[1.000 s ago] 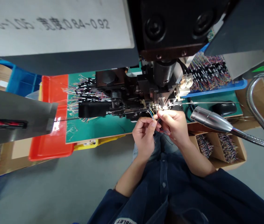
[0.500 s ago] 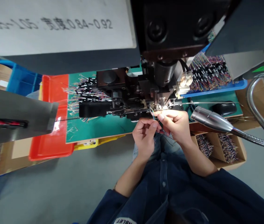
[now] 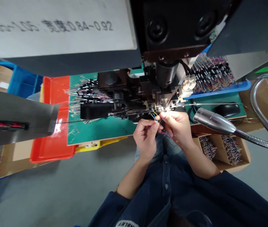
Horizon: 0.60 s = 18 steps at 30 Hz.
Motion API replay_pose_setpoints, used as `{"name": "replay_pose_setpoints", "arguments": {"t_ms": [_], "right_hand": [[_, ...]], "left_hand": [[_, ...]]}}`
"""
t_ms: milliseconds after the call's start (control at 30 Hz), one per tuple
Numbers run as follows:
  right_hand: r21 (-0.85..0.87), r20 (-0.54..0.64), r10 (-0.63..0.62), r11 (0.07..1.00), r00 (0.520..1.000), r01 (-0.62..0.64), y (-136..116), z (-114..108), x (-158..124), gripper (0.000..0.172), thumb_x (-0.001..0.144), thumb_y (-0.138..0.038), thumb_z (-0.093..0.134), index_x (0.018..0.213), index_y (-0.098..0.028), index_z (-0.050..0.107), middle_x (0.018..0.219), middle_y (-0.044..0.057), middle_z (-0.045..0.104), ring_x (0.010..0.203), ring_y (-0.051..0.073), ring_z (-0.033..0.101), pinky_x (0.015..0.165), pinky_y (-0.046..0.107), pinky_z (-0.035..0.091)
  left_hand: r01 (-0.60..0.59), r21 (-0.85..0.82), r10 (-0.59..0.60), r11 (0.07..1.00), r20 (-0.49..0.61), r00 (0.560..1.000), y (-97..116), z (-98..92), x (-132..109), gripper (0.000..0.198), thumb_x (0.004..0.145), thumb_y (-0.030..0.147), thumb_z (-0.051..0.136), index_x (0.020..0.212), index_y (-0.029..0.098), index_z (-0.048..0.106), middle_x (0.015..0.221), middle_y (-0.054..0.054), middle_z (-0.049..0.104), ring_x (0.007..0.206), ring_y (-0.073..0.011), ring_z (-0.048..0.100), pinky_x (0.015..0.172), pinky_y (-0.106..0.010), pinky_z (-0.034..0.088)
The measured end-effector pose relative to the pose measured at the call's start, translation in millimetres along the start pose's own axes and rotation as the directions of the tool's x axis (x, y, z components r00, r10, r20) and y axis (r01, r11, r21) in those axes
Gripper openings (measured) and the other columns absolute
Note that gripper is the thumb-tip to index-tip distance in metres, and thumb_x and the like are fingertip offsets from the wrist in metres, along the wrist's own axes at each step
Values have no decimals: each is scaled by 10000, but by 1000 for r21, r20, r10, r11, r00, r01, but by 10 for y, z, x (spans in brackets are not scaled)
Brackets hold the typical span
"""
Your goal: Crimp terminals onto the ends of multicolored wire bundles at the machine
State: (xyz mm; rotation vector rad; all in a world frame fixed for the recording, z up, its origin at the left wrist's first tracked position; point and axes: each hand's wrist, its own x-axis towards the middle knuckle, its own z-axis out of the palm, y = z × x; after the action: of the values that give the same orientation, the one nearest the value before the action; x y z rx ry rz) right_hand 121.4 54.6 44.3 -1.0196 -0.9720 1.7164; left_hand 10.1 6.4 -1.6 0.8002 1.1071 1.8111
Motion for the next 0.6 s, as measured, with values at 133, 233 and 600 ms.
{"name": "replay_pose_setpoints", "arguments": {"t_ms": [133, 233, 600], "right_hand": [[2, -18, -3, 1000, 1000, 3, 49, -13, -2, 346, 982, -540, 837, 867, -216, 870, 444, -73, 520, 381, 85, 412, 437, 243, 396], [1, -28, -10, 1000, 1000, 10, 65, -17, -3, 334, 988, -529, 840, 873, -216, 869, 455, -70, 534, 379, 81, 403, 431, 241, 390], [-160, 19, -81, 984, 996, 83, -75, -19, -43, 336, 975, -509, 834, 827, -208, 842, 462, -67, 538, 376, 82, 394, 397, 237, 444]], "left_hand": [[16, 10, -16, 1000, -2, 1000, 3, 6, -6, 165, 1014, 309, 840, 954, 211, 723, 790, 17, 767, 659, -100, 709, 643, -218, 595], [27, 30, -27, 999, -6, 1000, 5, 1, -11, 181, 1014, 333, 838, 956, 209, 720, 786, 13, 760, 663, -108, 712, 648, -228, 602], [129, -12, -127, 992, 90, 988, -3, -47, -64, 177, 1024, 345, 820, 967, 215, 714, 761, 20, 723, 616, -123, 711, 587, -248, 618]]}}
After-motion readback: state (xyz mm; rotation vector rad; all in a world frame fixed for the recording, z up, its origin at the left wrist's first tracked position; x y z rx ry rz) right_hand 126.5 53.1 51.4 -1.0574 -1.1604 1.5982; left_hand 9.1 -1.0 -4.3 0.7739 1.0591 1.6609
